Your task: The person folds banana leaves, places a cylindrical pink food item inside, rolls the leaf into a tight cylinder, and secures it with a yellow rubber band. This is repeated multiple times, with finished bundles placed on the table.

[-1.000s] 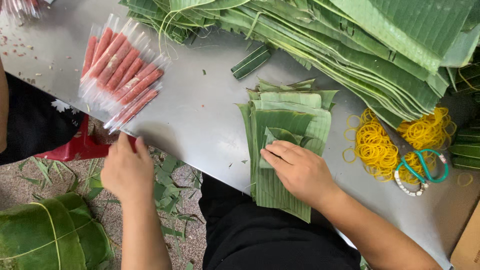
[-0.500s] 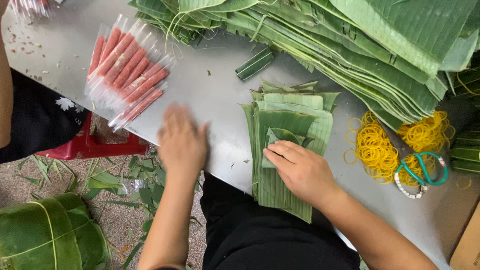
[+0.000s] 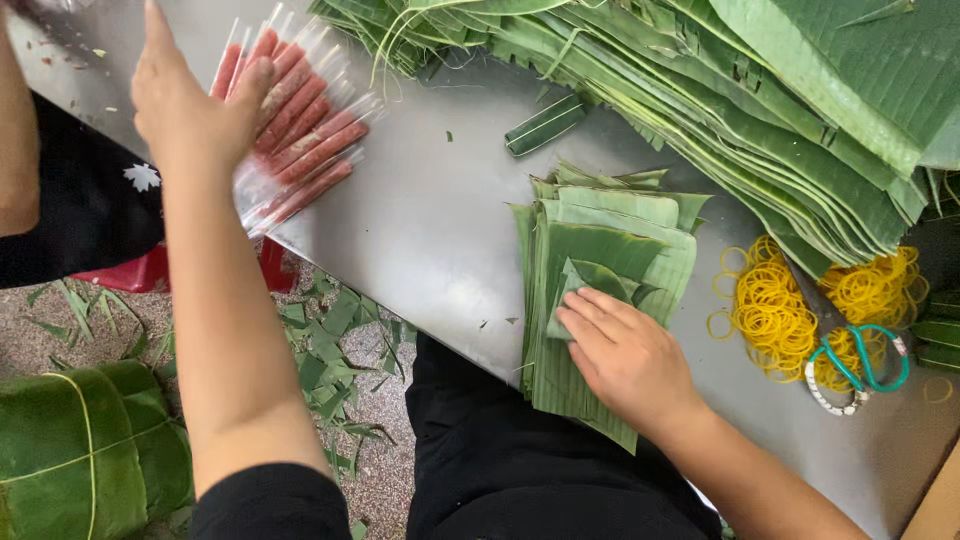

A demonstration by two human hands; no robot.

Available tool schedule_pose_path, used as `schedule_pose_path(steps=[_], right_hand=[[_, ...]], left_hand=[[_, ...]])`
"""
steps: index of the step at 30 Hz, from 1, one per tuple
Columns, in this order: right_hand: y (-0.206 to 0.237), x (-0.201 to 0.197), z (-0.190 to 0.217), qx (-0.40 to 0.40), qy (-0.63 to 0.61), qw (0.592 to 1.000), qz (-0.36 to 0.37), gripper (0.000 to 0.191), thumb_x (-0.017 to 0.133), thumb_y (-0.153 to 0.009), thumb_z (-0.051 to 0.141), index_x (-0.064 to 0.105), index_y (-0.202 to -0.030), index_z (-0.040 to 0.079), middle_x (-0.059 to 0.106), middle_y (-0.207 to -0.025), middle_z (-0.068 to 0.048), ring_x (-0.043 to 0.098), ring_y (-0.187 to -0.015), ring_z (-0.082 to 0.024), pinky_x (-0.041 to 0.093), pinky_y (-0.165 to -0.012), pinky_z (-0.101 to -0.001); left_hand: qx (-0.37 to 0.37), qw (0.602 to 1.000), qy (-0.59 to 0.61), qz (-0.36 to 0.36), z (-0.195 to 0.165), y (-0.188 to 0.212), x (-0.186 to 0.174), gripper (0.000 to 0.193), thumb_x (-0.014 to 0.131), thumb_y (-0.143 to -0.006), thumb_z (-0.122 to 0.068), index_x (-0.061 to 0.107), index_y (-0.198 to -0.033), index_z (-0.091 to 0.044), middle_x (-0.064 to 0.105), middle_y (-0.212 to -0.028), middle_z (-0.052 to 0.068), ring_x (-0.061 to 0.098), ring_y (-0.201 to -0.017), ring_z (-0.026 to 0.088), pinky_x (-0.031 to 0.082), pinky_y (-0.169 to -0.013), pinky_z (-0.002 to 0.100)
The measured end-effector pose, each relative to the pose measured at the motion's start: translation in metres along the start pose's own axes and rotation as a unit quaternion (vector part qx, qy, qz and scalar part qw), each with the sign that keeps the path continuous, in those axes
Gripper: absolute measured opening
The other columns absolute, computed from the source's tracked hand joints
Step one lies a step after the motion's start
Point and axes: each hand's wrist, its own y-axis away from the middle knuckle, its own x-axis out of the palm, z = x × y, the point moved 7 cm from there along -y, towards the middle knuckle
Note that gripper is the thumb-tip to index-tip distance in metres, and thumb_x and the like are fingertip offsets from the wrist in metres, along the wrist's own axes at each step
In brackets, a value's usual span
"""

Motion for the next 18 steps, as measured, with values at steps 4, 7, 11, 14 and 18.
schedule_pose_path(steps=[4,7,11,14,18], right_hand=[[0.005,0.003,-0.002,0.023,-0.032,0.999,0.01,0.04,0.075,-0.078,0.006,0.071,-0.117,0.005,0.069,-0.116,-0.008,0.065,-0.115,-0.03,0.055,-0.094,-0.0401],[0.007,0.002,-0.005,0.023,-0.038,0.999,0.008,0.042,0.077,-0.076,0.007,0.072,-0.118,0.009,0.07,-0.115,-0.006,0.066,-0.114,-0.029,0.055,-0.091,-0.0394],[0.007,0.002,-0.007,0.017,-0.041,0.999,0.0,0.042,0.077,-0.076,0.008,0.072,-0.118,0.01,0.07,-0.117,-0.005,0.066,-0.115,-0.028,0.056,-0.091,-0.0389],[0.007,0.002,-0.008,0.018,-0.034,0.999,0.004,0.042,0.078,-0.077,0.01,0.072,-0.118,0.01,0.07,-0.116,-0.005,0.066,-0.114,-0.028,0.056,-0.089,-0.0384],[0.007,0.001,-0.007,0.013,-0.024,1.0,0.007,0.039,0.078,-0.077,0.011,0.073,-0.115,0.008,0.071,-0.116,-0.007,0.066,-0.113,-0.028,0.055,-0.091,-0.0394]], left_hand=[[-0.166,0.931,0.214,0.246,0.023,-0.01,0.05,0.07,0.076,-0.101,-0.045,0.053,-0.151,-0.001,0.062,-0.14,0.022,0.063,-0.128,0.032,0.05,-0.105,0.046],[-0.207,0.917,0.183,0.289,0.02,0.012,0.056,0.062,0.07,-0.099,-0.049,0.062,-0.148,-0.012,0.069,-0.128,0.021,0.069,-0.119,0.029,0.055,-0.101,0.045],[-0.226,0.921,0.147,0.28,-0.006,0.043,0.049,0.063,0.07,-0.095,-0.05,0.06,-0.147,-0.017,0.064,-0.128,0.024,0.066,-0.114,0.034,0.054,-0.095,0.048],[-0.215,0.93,0.121,0.273,-0.031,0.07,0.048,0.063,0.069,-0.095,-0.051,0.06,-0.147,-0.017,0.063,-0.128,0.025,0.064,-0.115,0.037,0.053,-0.095,0.05],[0.006,0.997,-0.071,0.031,-0.084,0.083,0.007,0.064,0.075,-0.102,-0.051,0.068,-0.141,-0.002,0.064,-0.128,0.03,0.063,-0.116,0.044,0.052,-0.089,0.055]])
